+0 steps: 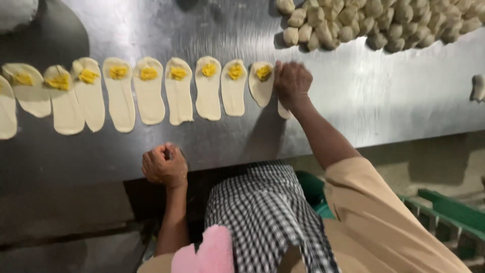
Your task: Placing filling onto flat dough portions and rolling them into cylindrical shapes on a stainless steel table.
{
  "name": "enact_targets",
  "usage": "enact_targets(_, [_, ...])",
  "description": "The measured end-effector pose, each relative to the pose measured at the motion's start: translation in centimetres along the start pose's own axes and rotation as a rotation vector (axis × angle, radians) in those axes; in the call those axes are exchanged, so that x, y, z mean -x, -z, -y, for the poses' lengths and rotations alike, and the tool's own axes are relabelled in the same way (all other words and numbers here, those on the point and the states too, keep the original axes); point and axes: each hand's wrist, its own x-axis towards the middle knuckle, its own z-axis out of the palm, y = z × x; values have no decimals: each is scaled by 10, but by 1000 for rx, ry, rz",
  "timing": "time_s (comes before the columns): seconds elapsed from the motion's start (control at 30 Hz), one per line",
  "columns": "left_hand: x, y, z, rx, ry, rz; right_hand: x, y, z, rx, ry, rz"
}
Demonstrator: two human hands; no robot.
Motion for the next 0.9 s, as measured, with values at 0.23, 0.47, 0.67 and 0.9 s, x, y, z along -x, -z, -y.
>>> enact_targets(0.23, [-2,2,-3,9,-8,-14,4,18,12,-5,72,-119])
enact_targets(0.47, [-1,2,0,23,-12,13,12,16,9,33,-92,259])
enact_targets(0.67, [-11,-4,-4,27,-10,-42,6,11,3,36,-59,324])
enact_targets(0.9, [5,-6,10,36,8,-6,27,-6,-1,75,-126,346])
